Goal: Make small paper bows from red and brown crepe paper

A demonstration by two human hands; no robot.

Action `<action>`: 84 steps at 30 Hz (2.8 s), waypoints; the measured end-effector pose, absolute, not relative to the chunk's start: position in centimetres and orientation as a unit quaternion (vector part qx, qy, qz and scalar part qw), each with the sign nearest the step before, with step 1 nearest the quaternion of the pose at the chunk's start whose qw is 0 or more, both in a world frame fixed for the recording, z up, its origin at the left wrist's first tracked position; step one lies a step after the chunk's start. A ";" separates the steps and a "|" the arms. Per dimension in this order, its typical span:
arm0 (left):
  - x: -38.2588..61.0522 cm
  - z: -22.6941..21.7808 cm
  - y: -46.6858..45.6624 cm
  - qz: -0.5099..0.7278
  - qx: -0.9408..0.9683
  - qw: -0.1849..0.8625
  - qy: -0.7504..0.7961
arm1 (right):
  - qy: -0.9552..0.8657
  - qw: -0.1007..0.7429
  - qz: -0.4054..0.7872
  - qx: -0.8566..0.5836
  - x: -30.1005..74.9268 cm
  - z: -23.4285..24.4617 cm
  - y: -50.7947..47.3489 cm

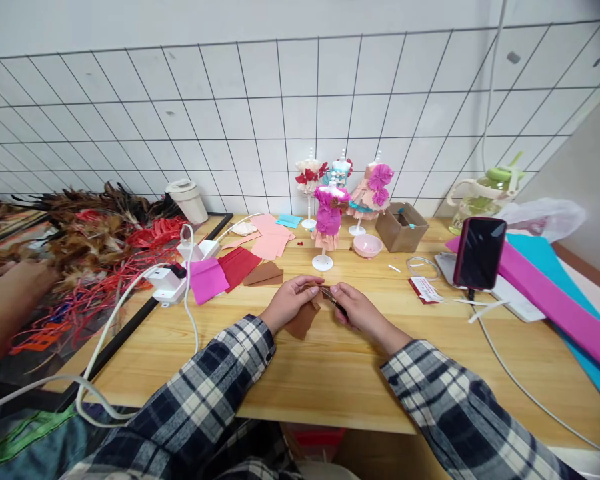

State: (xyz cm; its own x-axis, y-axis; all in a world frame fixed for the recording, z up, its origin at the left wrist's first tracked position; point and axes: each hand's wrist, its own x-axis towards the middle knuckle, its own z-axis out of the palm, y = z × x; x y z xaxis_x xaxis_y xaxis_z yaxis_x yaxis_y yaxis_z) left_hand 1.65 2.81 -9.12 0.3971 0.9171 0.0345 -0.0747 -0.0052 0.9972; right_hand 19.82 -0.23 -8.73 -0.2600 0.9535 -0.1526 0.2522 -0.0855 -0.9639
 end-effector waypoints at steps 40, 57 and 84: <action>1.4 -8.7 2.2 0.369 0.533 0.698 0.303 | -0.674 0.301 0.407 -0.538 20.8 -9.4 0.5; 1.9 -8.6 1.9 0.380 0.539 0.706 0.259 | -0.644 0.332 0.471 -0.503 20.0 -9.9 0.4; 1.9 -9.0 2.4 0.367 0.593 0.626 0.349 | -0.625 0.353 0.503 -0.481 19.9 -9.7 0.4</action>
State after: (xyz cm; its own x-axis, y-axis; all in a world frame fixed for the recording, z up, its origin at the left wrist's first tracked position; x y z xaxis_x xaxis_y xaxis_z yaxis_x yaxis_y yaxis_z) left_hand 1.88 2.38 -9.01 0.4864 0.8737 -0.0019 -0.0447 0.0271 0.9986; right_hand 19.90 0.44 -9.71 -0.2874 0.9568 -0.0430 0.2472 0.0307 -0.9685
